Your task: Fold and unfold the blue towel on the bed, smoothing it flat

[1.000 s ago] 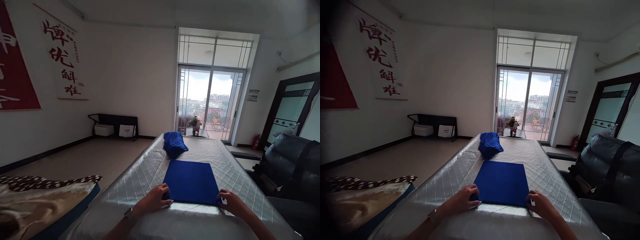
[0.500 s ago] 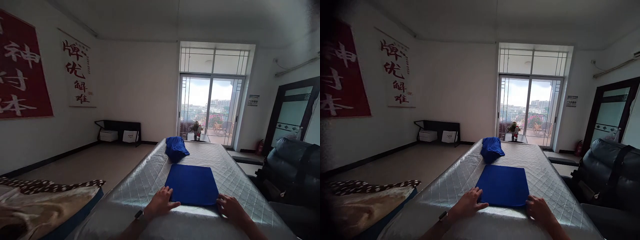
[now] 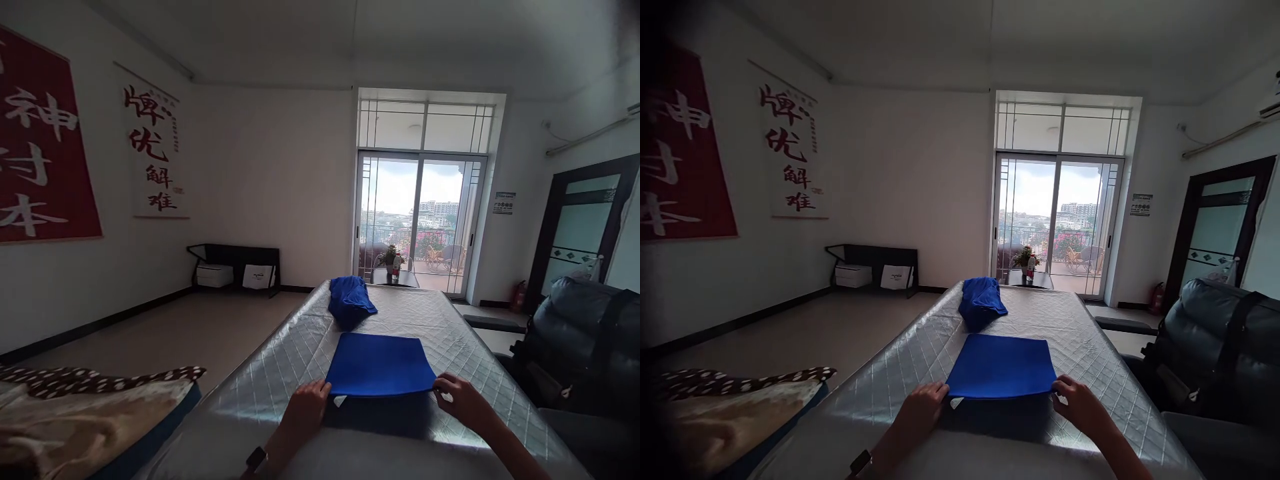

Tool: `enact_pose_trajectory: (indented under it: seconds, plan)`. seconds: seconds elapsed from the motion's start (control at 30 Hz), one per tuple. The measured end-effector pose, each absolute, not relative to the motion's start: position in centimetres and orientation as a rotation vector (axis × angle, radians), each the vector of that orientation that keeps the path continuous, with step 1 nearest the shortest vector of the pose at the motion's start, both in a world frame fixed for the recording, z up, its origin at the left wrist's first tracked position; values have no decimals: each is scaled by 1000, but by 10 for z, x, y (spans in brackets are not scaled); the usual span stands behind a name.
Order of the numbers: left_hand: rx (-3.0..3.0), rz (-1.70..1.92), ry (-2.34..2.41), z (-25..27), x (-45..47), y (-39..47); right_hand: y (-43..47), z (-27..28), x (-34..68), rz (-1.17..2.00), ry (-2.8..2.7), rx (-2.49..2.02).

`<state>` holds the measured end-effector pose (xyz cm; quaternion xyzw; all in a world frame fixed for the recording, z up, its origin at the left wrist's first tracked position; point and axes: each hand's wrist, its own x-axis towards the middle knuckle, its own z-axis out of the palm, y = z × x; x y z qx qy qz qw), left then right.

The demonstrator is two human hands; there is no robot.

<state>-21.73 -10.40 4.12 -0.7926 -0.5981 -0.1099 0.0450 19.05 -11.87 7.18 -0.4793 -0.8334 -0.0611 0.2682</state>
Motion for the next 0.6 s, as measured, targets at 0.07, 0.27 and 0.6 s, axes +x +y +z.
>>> enact_pose_trajectory:
  seconds: [0.07,0.27,0.6]
  plan:
    - [-2449,-450,-1835,42,-228,-107,-122,70,195,-96,-2283,-1222]
    - [-2436,-843,-1708,67,-247,-116,-141,87,210,-156,-2173,-1142]
    - [-2359,-1128,-1384,198,-252,-108,-157,196,237,-342,-1929,-1140]
